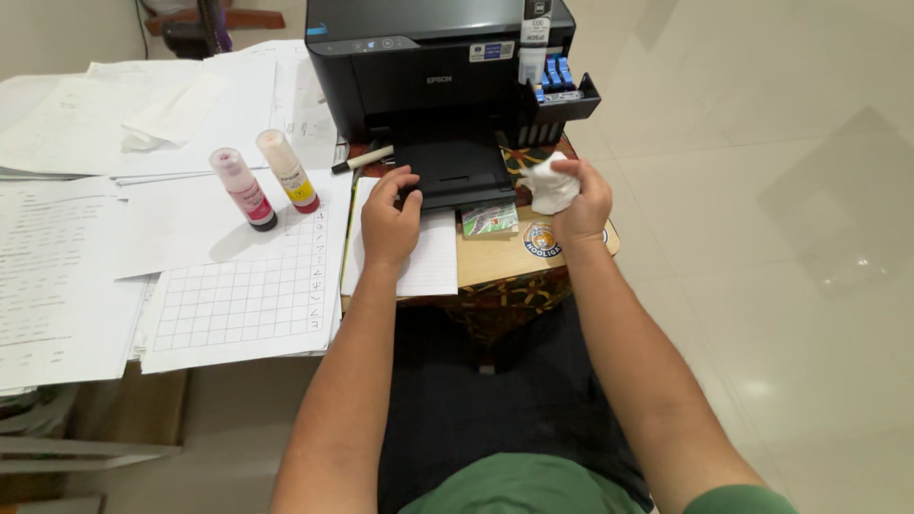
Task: The person sits on the floor and refills an Epson printer with ink. They handle three ink bottles (yellow, magenta, black), insert the black and yellow bottles into the printer's ink tank, and wipe the printer's paper output tray with a tissue. They also briefly open a small booklet.
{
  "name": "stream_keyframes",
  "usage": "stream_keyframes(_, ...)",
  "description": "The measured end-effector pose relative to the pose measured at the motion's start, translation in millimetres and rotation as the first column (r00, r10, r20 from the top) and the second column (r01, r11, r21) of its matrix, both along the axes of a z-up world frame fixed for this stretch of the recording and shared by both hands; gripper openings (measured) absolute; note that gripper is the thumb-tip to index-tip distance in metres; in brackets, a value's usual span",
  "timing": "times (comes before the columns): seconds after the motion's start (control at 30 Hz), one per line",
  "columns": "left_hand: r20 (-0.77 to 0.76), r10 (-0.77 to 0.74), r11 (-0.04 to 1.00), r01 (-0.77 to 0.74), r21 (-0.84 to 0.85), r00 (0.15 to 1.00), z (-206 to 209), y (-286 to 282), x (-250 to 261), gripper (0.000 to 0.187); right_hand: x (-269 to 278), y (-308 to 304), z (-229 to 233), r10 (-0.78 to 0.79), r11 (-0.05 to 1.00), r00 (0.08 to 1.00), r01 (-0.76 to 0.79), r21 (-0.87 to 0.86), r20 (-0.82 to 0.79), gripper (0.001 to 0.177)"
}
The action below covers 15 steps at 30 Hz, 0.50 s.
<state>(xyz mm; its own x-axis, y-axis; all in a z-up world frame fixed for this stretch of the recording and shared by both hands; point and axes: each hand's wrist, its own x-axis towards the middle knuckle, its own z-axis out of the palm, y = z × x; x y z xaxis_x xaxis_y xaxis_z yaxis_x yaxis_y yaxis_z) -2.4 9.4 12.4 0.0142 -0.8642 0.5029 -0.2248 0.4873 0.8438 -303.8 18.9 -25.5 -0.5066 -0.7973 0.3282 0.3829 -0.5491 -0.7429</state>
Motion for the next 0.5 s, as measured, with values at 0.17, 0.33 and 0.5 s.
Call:
stream_keyframes(0.17,-0.015,-0.012,1.000,0.012,0.025,1.000,4.1,1.6,0.9,0.021,37.4,22.7,35.0,0.023,0.998,0.939,-0.004,0.056,-0.342,0.038)
stream_keyframes(0.33,-0.010,-0.008,0.999,0.008,0.051,1.000,0.1,2.0,1.5,0.021,70.2,43.1,52.3,-0.213,0.974,0.174,0.122,-0.193,-0.962,0.038)
stream_keyframes(0.5,0.059,0.010,1.000,-0.009,-0.021,0.998,0.0,-3.4,-0.3,0.022,76.8,47.2,57.0,-0.253,0.966,-0.093,0.037,-0.257,-0.963,0.037)
